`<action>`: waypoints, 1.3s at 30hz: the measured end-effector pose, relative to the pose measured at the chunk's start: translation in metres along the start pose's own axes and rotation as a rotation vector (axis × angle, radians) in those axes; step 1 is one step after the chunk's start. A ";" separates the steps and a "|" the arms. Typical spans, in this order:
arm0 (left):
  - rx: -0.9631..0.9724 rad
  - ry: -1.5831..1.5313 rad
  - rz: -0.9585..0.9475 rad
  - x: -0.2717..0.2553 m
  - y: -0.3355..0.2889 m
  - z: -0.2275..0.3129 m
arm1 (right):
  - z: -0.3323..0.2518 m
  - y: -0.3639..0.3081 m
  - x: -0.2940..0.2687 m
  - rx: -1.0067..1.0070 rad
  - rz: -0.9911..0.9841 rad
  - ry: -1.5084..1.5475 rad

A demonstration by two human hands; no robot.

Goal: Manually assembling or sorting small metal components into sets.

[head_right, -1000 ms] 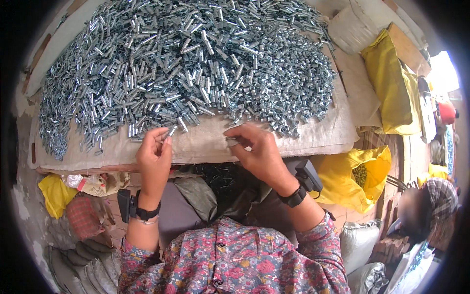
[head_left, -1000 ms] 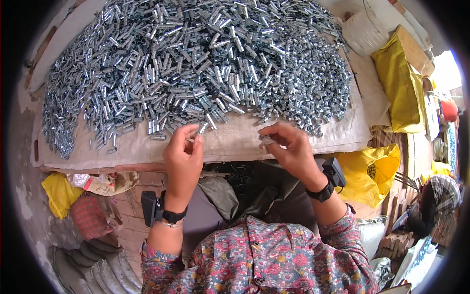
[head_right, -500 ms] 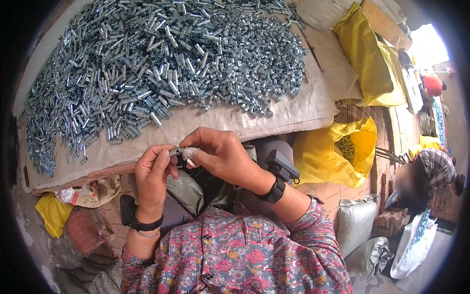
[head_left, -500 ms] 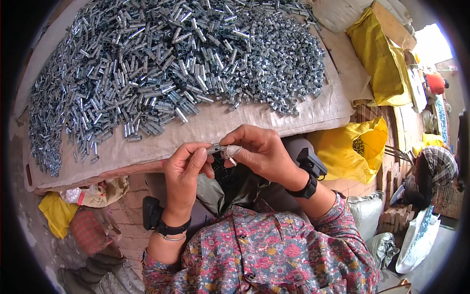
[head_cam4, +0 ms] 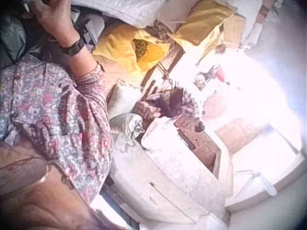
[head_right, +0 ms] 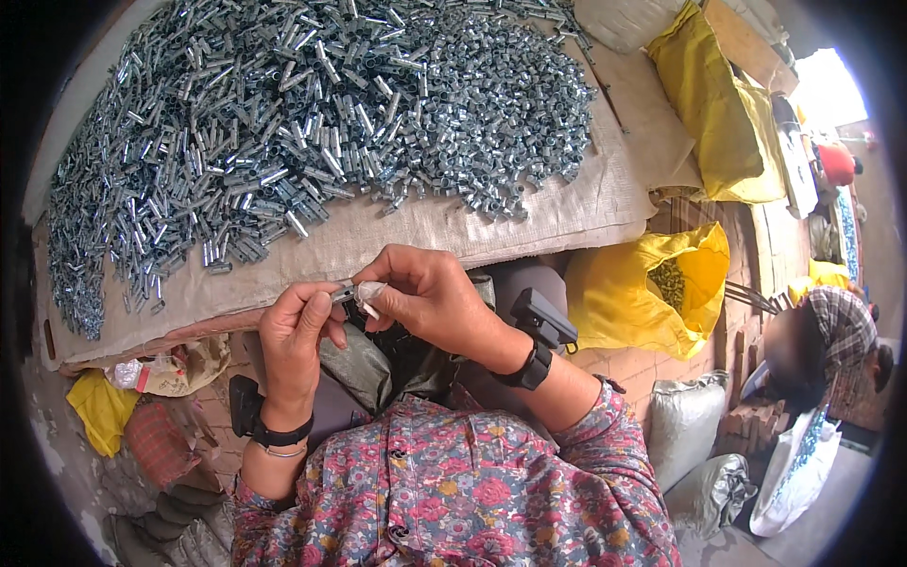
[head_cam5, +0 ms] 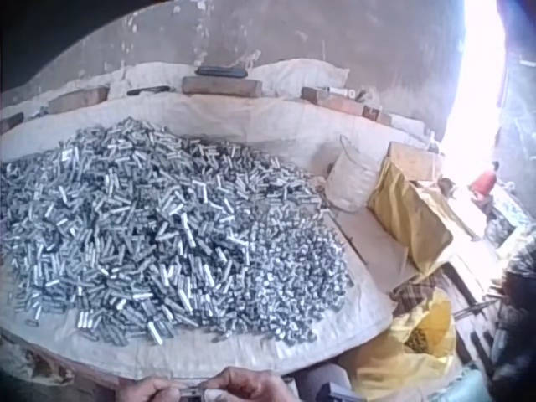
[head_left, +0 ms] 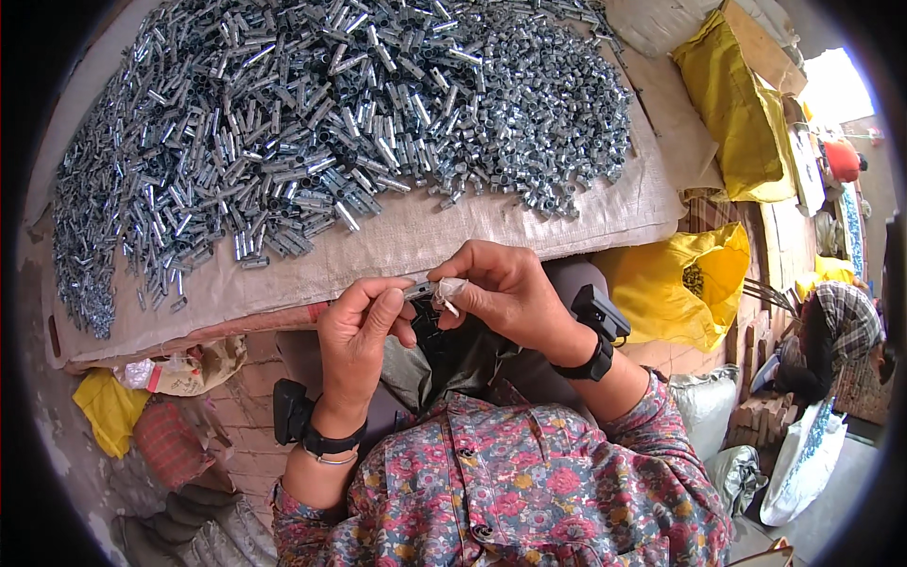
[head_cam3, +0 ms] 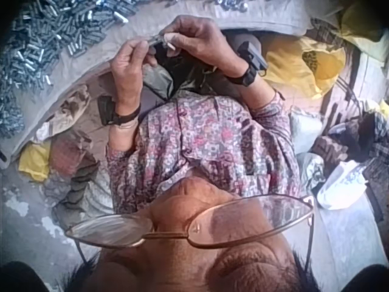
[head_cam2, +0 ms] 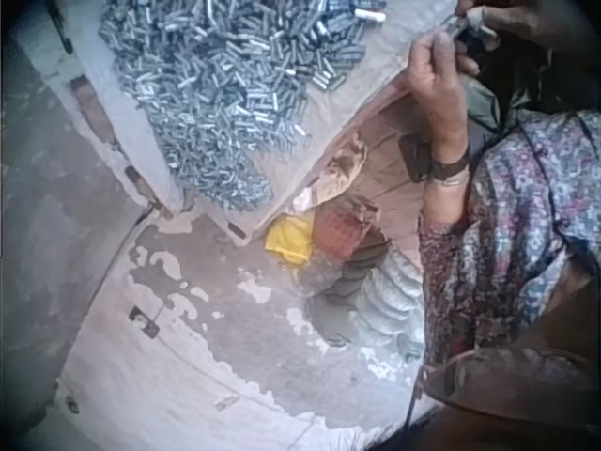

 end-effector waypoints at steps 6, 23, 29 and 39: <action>-0.006 0.018 -0.020 0.001 0.000 0.000 | 0.003 -0.002 -0.001 0.087 0.042 0.115; -0.062 -0.101 -0.021 0.002 0.000 -0.004 | 0.008 0.001 -0.001 0.119 0.012 0.250; -0.188 -0.339 -0.097 0.000 0.001 -0.009 | 0.023 0.006 0.002 0.174 -0.176 0.565; -0.113 0.145 -0.087 -0.014 0.005 0.002 | 0.002 0.051 -0.033 -0.448 0.186 -1.087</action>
Point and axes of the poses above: each hand's wrist, its own y-axis towards the middle knuckle, its own x-axis out of the palm, z = x × y, the point moved 1 cm from there along y, towards the middle knuckle, and after that the axes turned 2 degrees about x, right-handed, at the moved point
